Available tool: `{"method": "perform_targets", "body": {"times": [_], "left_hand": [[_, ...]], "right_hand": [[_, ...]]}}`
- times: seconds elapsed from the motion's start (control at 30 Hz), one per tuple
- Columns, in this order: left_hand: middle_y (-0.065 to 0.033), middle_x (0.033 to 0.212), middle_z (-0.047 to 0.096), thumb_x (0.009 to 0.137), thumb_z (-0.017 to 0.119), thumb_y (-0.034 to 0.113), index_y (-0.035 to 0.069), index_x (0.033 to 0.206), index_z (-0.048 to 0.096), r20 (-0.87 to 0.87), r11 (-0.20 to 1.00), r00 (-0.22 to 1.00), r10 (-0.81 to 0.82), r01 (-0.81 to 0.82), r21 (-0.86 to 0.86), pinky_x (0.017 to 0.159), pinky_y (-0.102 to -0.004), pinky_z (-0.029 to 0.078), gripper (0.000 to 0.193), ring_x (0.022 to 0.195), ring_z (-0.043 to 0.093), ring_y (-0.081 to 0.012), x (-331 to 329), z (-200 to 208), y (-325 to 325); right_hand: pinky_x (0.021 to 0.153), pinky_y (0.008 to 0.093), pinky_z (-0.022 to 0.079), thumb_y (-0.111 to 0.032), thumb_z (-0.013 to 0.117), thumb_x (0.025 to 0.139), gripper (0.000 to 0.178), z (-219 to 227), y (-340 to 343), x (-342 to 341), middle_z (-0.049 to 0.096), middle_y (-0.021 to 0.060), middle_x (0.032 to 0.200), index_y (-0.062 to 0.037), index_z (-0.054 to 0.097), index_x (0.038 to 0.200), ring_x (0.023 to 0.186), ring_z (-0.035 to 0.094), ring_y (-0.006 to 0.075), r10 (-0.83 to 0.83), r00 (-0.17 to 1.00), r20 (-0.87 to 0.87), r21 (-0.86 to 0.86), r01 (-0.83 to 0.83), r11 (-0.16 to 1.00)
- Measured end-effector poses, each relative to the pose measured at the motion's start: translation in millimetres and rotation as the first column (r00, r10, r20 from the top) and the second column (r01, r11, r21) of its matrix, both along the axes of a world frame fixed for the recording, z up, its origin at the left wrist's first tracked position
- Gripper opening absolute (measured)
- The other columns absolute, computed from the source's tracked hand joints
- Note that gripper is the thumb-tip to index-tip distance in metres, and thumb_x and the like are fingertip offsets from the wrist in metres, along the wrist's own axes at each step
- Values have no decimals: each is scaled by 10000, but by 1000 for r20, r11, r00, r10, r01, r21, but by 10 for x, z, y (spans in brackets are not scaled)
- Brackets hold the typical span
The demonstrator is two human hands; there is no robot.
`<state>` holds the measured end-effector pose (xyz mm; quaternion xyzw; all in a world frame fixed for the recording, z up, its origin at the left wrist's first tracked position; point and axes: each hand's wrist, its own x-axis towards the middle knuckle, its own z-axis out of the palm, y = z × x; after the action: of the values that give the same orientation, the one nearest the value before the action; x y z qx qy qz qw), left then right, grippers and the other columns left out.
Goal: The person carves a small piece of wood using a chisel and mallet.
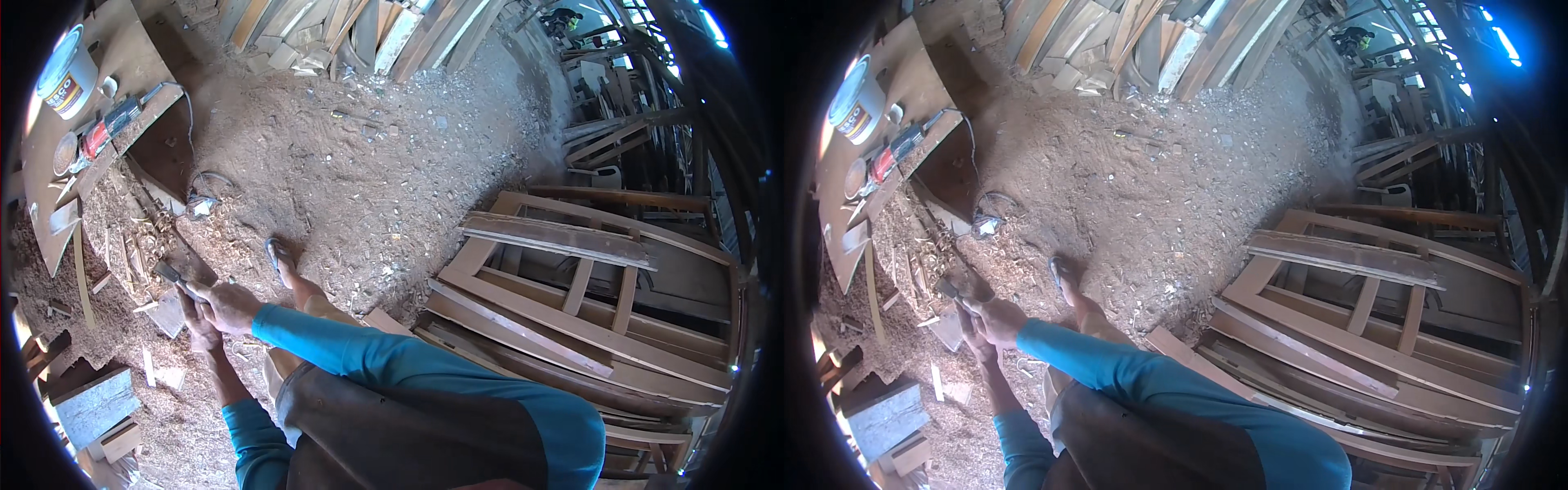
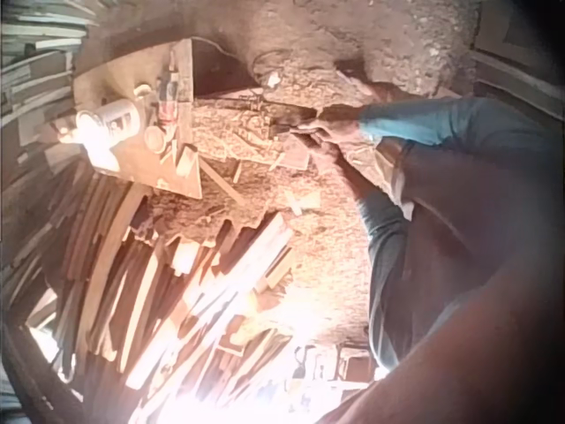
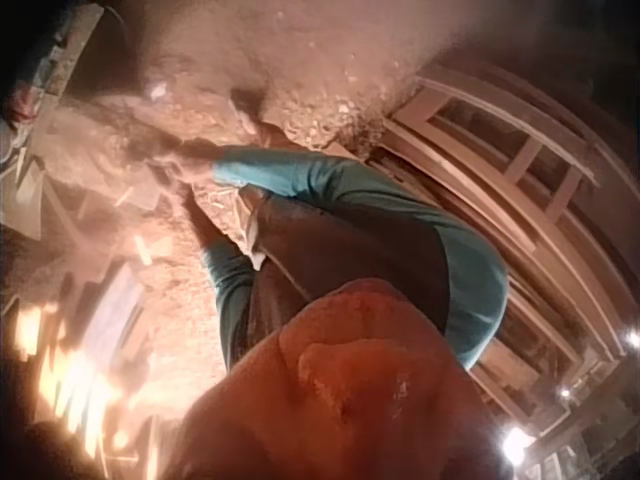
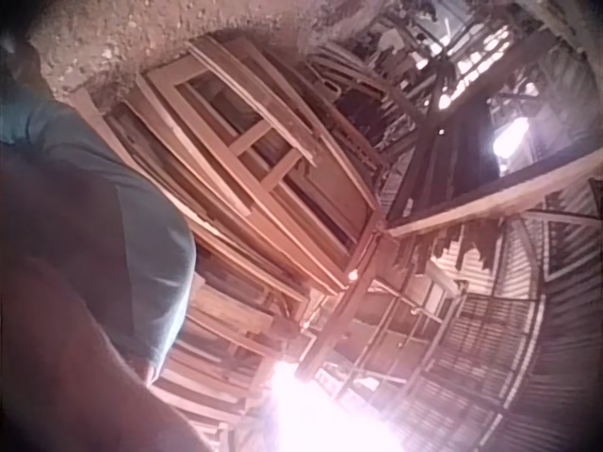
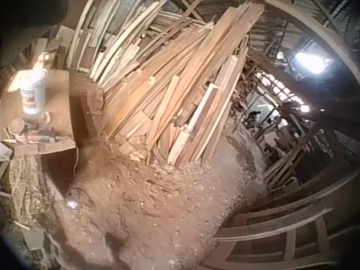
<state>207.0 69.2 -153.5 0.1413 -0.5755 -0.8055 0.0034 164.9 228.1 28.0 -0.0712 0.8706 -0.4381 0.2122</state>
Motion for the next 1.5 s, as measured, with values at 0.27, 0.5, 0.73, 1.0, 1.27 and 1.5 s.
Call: {"method": "perform_targets", "body": {"times": [0.27, 0.5, 0.73, 1.0, 1.27, 1.5], "left_hand": [[-256, 1285, 595, 940, 638, 122, -13, 1506, 439, 180, 466, 983, -47, 181, -866, 962, -471, 526, 615, 1129, 608, -388, -208, 668, -11], [-312, 1273, 564, 831, 758, 271, -18, 1610, 260, 82, 609, 986, 145, -24, -792, 881, -538, 552, 969, 1078, 629, -514, -255, 727, 358], [-257, 1257, 679, 867, 817, 295, 11, 1491, 448, 191, 682, 960, 204, 0, -731, 855, -503, 582, 778, 1015, 721, -413, -340, 907, 356], [-198, 966, 772, 956, 752, 250, 3, 1297, 612, 246, 786, 947, 208, -13, -618, 756, -428, 584, 444, 855, 762, -308, -247, 1028, 236], [-324, 800, 684, 1003, 649, 257, 26, 974, 572, 283, 700, 917, 280, 6, -714, 680, -601, 538, 245, 802, 683, -546, -106, 826, 180], [-333, 797, 672, 998, 627, 237, 46, 953, 577, 222, 649, 923, 313, -38, -760, 659, -613, 521, 203, 796, 680, -547, -97, 694, 196]], "right_hand": [[749, 471, 609, -206, 634, 964, 555, 194, -164, -162, 745, 240, 915, -125, 559, 1508, 812, 751, 372, 85, 985, 147, 19, -89, 996], [925, 514, 569, -230, 599, 978, 530, -51, -99, -49, 707, 319, 1141, -69, 569, 1483, 1030, 713, 472, 96, 992, -87, -24, -98, 995], [899, 430, 575, -162, 622, 995, 493, 27, 325, -60, 715, 264, 1207, -24, 578, 1467, 1051, 724, 390, 46, 989, -143, -138, -65, 988], [871, 458, 570, -115, 631, 985, 506, 102, 340, 86, 696, 284, 1187, -14, 559, 1476, 1035, 718, 414, 160, 980, -121, -57, -168, 984], [926, 468, 587, -101, 623, 982, 525, 286, 314, 370, 636, 321, 1345, -26, 534, 1494, 1178, 679, 445, 194, 981, -22, -73, -195, 978], [917, 511, 587, -111, 612, 989, 578, 22, 226, 567, 575, 348, 1411, -81, 474, 1549, 1151, 668, 483, 227, 965, -134, 70, -220, 973]]}}
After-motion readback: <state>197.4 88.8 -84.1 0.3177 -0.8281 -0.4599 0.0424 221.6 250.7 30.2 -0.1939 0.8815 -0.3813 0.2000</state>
